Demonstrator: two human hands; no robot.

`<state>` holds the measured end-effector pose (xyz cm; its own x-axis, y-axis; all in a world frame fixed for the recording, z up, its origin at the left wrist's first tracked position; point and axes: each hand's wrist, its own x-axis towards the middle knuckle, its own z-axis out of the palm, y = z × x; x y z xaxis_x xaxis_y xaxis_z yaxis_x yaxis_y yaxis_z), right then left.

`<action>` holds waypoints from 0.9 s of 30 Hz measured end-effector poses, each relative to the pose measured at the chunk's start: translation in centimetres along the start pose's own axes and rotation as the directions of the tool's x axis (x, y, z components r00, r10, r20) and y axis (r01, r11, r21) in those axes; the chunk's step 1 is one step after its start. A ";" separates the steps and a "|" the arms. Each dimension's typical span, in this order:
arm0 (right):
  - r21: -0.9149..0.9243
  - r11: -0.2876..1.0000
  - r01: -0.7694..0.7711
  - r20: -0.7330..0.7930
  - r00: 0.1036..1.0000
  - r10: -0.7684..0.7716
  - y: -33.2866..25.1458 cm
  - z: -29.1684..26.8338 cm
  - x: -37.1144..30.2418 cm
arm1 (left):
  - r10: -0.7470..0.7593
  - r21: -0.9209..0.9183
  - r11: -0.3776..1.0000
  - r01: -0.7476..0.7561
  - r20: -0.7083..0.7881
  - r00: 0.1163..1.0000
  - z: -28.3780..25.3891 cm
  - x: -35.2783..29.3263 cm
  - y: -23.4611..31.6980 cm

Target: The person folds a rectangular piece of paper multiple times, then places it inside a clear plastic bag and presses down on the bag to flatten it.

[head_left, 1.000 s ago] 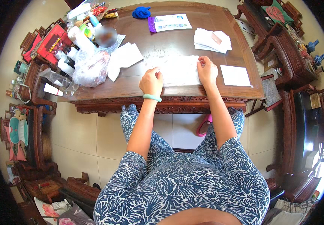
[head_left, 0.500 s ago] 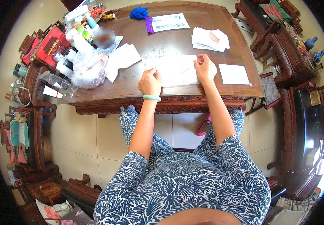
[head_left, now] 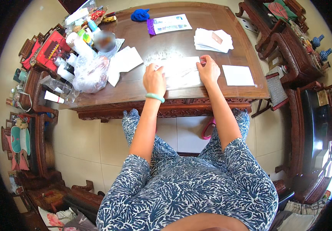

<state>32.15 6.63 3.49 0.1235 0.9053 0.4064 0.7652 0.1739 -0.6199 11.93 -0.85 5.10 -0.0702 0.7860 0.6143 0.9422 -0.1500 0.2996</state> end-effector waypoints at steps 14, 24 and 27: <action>0.037 0.999 -0.033 0.000 0.999 0.033 -0.1 0.1 -0.1 | 0.354 -0.197 0.933 -0.301 0.643 0.679 2.5 2.4 -2.5; 0.449 0.889 -0.088 0.143 0.989 0.025 0.6 -2.8 -3.1 | 0.326 -0.179 0.942 -0.284 0.689 0.647 2.5 2.8 -2.3; 0.449 0.888 -0.095 0.246 0.969 -0.021 -0.1 -4.4 -4.4 | 0.303 -0.154 0.947 -0.282 0.716 0.629 2.2 3.0 -2.5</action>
<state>34.27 0.96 4.73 -0.0521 0.9690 0.2415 0.3842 0.2427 -0.8908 10.12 3.15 4.58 0.4762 0.8781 -0.0454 0.8618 -0.4559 0.2226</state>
